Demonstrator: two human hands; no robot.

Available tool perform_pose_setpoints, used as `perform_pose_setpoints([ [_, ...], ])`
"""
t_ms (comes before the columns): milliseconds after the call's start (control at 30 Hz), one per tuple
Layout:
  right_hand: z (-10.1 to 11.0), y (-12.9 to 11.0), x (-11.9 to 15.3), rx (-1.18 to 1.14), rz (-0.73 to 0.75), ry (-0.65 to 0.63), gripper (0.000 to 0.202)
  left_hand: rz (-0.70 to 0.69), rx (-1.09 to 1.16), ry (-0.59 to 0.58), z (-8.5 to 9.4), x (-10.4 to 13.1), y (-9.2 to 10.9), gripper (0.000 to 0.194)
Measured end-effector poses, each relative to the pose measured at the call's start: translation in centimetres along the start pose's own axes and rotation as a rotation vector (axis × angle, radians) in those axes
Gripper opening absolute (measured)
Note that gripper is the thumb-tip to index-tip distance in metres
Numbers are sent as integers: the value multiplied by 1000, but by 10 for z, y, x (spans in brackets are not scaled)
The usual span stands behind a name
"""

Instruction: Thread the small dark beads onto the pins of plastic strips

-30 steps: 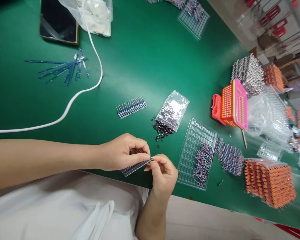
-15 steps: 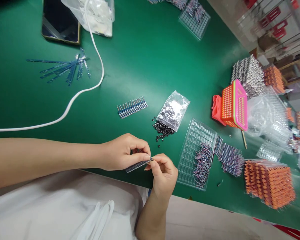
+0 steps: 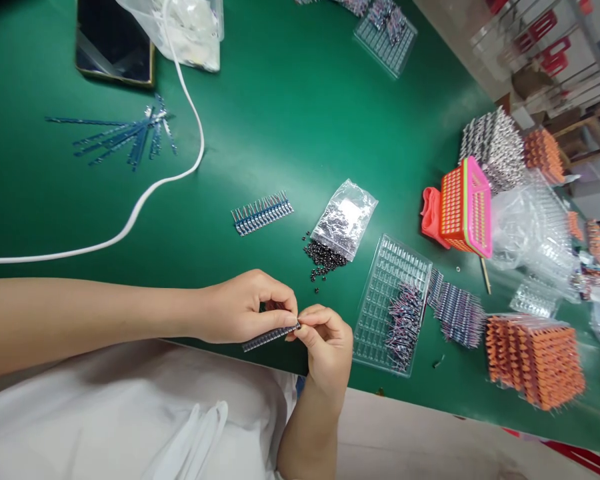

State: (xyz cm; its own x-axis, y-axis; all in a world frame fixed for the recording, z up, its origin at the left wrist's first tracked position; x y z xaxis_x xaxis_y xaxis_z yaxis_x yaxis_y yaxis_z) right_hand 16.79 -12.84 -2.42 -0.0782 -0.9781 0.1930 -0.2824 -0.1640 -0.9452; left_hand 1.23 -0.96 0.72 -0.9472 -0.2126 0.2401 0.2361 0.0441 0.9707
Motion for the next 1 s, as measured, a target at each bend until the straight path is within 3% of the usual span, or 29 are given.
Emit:
perform_pose_setpoints([
  [1000, -1, 1, -1, 17, -30, 8, 11, -27, -70, 1, -1, -2, -2, 24],
])
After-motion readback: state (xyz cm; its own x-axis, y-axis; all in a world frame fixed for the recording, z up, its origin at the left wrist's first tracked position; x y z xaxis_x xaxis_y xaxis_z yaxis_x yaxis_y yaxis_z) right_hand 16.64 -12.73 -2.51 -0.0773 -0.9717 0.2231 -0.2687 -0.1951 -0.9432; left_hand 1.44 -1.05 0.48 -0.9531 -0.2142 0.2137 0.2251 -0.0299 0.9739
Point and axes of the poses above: each hand's wrist, its own x-axis away from the middle knuckle, its own z-axis out of the back of the hand, y = z × x, the point moved 1 cm from there along -x, towards the middle knuckle, and after that the axes turned 12 degrees about -y, right-handed, at the moved point
